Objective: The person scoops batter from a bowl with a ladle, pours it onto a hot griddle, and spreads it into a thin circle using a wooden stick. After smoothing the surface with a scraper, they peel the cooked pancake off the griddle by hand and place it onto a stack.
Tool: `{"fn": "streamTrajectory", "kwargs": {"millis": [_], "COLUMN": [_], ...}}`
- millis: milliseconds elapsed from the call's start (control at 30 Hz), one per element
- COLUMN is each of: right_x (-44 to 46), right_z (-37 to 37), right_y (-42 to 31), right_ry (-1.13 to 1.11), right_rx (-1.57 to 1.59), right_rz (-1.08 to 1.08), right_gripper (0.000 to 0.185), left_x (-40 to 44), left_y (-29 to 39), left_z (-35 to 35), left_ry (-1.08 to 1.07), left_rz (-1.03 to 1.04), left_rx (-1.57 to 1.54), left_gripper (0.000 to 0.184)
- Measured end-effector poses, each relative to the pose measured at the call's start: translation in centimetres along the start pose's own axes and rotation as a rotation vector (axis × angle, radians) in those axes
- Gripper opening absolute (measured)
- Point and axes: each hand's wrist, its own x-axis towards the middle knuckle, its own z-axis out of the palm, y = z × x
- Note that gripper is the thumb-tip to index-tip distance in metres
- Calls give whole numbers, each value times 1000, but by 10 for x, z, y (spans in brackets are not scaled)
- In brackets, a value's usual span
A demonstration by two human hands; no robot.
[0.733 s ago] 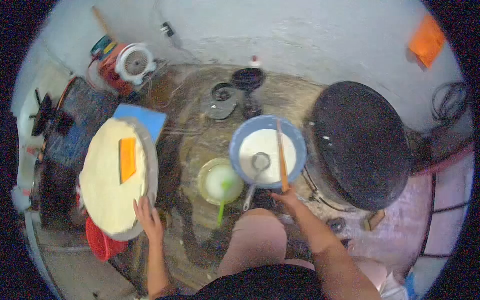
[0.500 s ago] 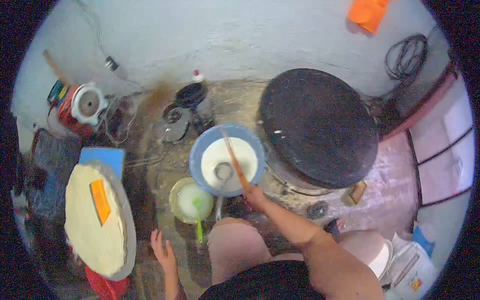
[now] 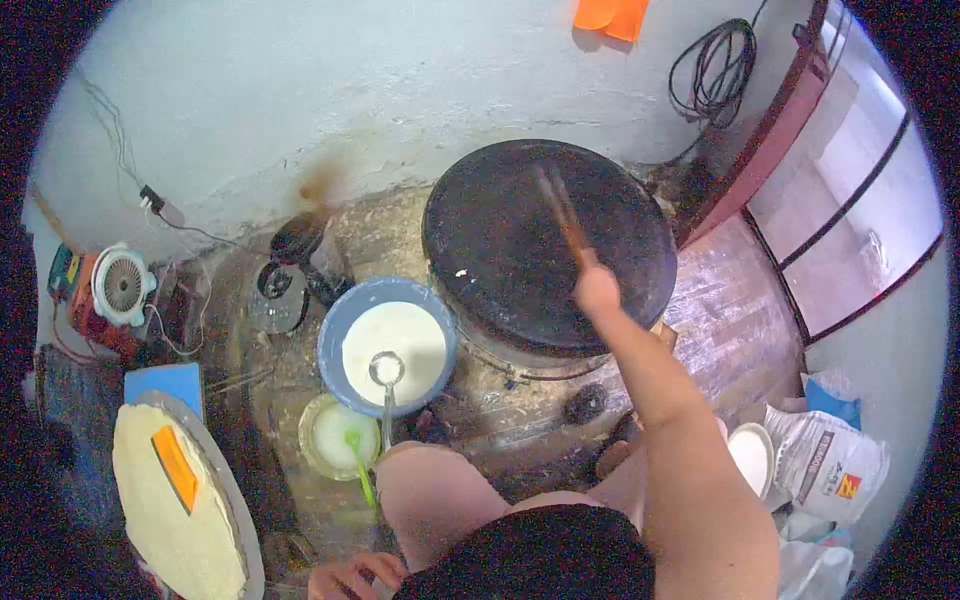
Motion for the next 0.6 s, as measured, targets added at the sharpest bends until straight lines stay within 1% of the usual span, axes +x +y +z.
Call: {"fn": "streamTrajectory", "kwargs": {"millis": [33, 67, 100, 133, 167, 200, 233, 300, 367, 433, 467, 533, 567, 600], "right_x": [-32, -62, -84, -91, -96, -104, -113, -133, -172, -194, -197, -199, -193, -186], "right_z": [1, -10, -18, -11, 0, 8, 14, 11, -14, 0, -3, -16, -17, -17], "right_y": [-17, -38, -49, -42, -31, -24, -15, -16, -40, -40, -48, -70, -73, -75], "right_ry": [-90, -243, -394, -401, -140, 122, 118, 101, -392, -648, -658, -566, -593, -582], "right_rx": [-48, -120, -192, -191, 35, 258, 259, 287, 178, 192, 188, 526, 524, 469], "right_rz": [-301, -488, -671, -675, -541, -394, -397, -22, -303, -496, -500, -363, -380, -387], "right_gripper": [40, 42, 45, 45, 47, 49, 49, 44, 47, 47, 47, 44, 44, 42], "left_x": [13, 23, 32, 40, 44, 46, 48, 51, 51, 52, 51, 44, 34, 23], "left_y": [-1, 0, 3, 8, 12, 15, 16, 16, 12, 10, 11, 11, 9, 7], "left_z": [6, 11, 14, 17, 20, 22, 23, 26, 24, 23, 24, 20, 10, 3], "left_ry": [-102, -204, -195, -266, -335, -331, -368, -438, -464, -484, -452, -396, -344, -285], "left_rz": [37, 73, 75, 25, -30, -36, -78, -156, -127, -92, -59, -23, 88, 200], "left_rx": [-8, -15, -10, 26, 60, 63, 63, 69, 83, 97, 132, 181, 76, -21], "left_gripper": [31, 28, 28, 27, 26, 26, 25, 24, 25, 26, 25, 27, 26, 31]}}
